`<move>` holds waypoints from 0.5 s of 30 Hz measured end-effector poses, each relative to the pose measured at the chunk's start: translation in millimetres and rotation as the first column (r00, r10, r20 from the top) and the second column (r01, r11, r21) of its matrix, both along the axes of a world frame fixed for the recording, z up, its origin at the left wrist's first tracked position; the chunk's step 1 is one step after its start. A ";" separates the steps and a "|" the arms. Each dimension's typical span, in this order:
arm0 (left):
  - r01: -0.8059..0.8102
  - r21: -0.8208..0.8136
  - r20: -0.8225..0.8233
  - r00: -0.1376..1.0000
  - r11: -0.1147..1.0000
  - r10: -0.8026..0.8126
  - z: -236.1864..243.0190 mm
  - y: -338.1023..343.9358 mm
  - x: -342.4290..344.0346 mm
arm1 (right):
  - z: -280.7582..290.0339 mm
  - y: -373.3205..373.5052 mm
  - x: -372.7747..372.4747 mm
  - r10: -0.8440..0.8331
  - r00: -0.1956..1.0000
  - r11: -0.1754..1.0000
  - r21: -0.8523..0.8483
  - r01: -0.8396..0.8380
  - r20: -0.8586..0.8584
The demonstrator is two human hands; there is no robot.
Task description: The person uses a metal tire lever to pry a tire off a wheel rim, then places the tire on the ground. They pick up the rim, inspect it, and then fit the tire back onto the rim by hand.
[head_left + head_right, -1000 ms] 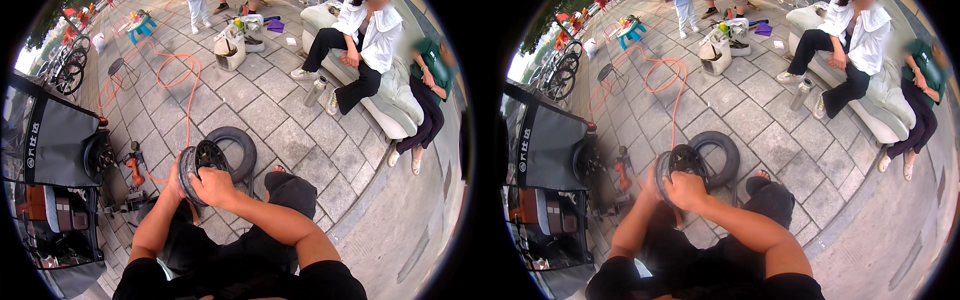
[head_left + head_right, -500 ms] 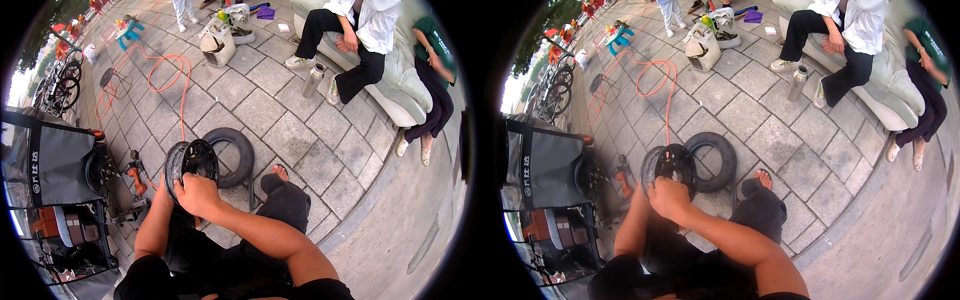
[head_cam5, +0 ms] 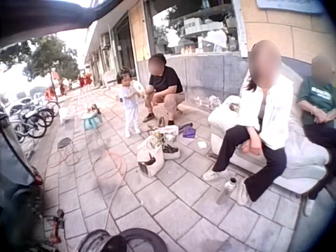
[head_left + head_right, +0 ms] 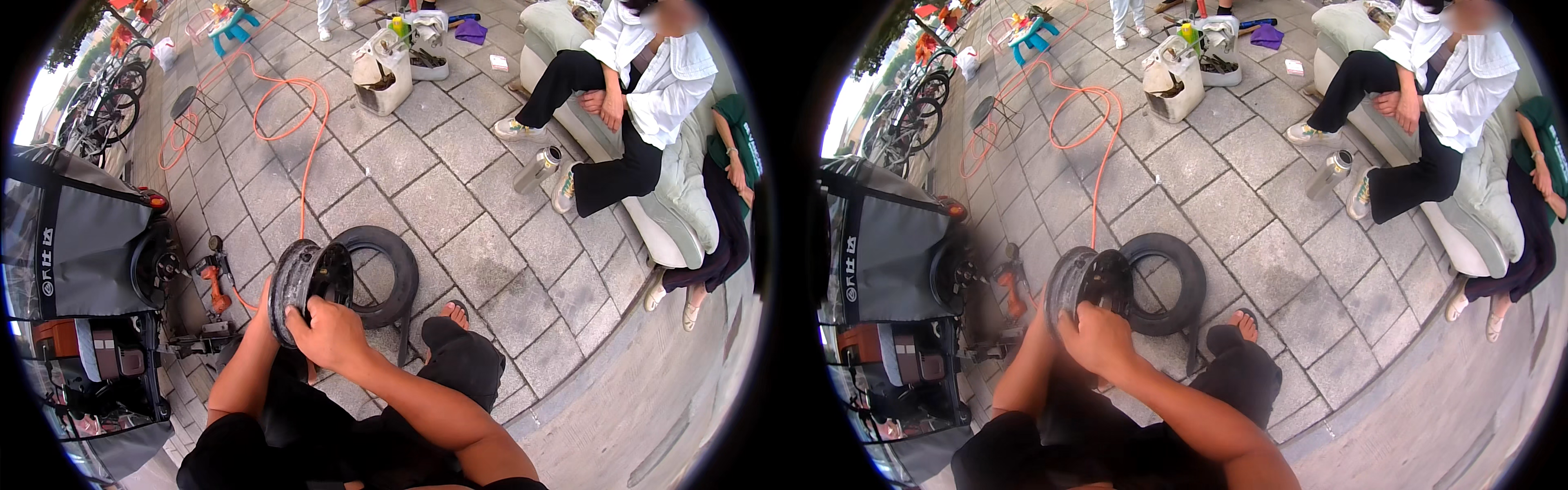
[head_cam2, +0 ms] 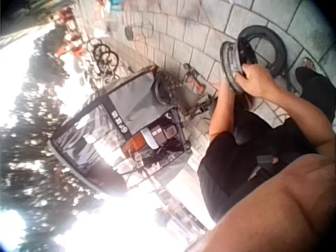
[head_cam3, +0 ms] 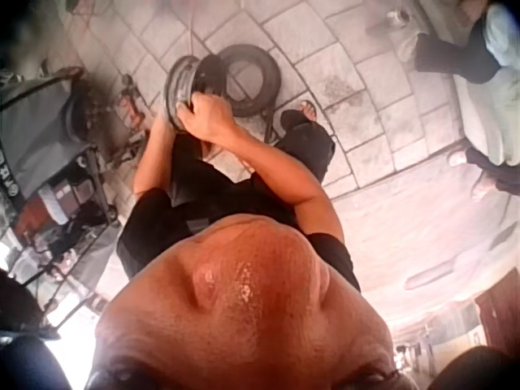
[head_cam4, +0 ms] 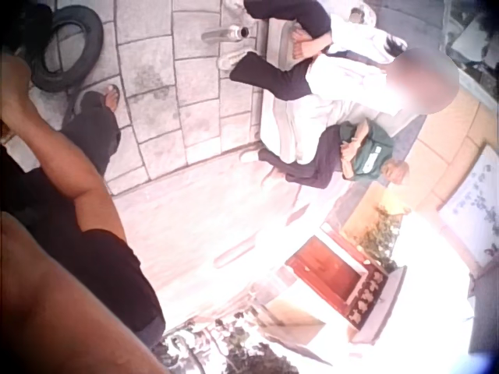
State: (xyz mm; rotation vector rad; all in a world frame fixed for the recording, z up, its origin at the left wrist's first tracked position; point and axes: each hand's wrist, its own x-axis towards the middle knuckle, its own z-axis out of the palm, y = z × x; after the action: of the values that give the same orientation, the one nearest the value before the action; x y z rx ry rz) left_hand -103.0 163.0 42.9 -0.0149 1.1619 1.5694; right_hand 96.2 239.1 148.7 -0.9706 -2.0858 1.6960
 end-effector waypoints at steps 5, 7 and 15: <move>-0.056 -0.021 -0.039 0.998 0.998 0.055 5.6 8.9 -14.1 | -12.2 7.9 -21.0 0.010 1.000 1.000 -0.020 -0.010 -0.010; -0.095 -0.029 -0.060 0.994 0.995 0.093 12.6 17.7 -13.3 | -17.9 10.4 -27.8 0.017 1.000 1.000 -0.009 -0.017 -0.002; -0.083 -0.107 -0.093 0.993 0.991 0.073 8.2 1.0 -18.6 | -22.7 17.0 -31.7 0.035 0.999 0.999 -0.004 -0.035 -0.039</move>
State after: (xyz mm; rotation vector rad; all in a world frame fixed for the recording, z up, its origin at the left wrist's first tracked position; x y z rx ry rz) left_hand -121.6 164.0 51.1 -0.0650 1.3317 1.5851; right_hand 64.5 256.1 125.9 -0.9007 -2.0866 1.7239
